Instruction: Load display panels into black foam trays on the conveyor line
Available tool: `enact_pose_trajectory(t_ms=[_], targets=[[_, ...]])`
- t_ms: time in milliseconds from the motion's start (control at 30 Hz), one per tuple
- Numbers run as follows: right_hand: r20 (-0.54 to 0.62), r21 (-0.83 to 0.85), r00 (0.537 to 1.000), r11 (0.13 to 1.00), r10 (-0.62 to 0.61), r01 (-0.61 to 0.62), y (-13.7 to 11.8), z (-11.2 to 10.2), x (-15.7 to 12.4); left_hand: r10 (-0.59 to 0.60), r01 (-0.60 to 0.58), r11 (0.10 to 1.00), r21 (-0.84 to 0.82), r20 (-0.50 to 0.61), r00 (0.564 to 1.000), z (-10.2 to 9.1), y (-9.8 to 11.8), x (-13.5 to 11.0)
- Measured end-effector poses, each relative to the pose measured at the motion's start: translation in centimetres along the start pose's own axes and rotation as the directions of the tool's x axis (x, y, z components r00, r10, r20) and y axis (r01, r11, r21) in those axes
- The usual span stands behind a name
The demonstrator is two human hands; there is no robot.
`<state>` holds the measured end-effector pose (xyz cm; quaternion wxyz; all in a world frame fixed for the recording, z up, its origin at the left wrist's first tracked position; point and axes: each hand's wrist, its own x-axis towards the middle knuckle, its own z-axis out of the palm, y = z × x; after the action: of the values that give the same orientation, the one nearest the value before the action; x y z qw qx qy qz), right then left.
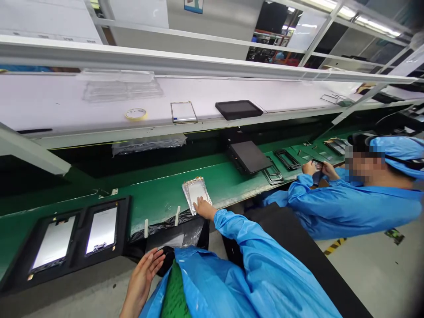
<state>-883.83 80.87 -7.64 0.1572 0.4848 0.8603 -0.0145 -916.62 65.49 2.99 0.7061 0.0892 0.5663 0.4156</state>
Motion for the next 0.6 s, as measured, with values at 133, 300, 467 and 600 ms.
enact_pose_trajectory(t_ms=[133, 300, 467, 600], targets=[[-0.08, -0.059, 0.997, 0.998, -0.012, 0.007, 0.2, -0.1, -0.2, 0.037, -0.037, 0.999, -0.014, 0.006, 0.999, 0.4, -0.2, -0.1], [-0.176, -0.062, 0.979, 0.994, -0.101, 0.091, 1.3, -0.6, -0.8, 0.058, -0.058, 0.998, -0.012, 0.001, 0.998, 1.9, -0.3, -0.2], [-0.188, -0.061, 0.967, 0.985, -0.171, 0.162, 1.4, -1.4, -1.2, 0.063, -0.063, 0.998, 0.024, 0.01, 0.998, 2.6, -1.0, 0.7], [-0.23, -0.05, 0.962, 0.989, -0.15, 0.142, 1.8, -4.4, -1.4, 0.037, -0.04, 0.998, 0.045, 0.074, 0.997, 2.9, -1.4, 2.1]])
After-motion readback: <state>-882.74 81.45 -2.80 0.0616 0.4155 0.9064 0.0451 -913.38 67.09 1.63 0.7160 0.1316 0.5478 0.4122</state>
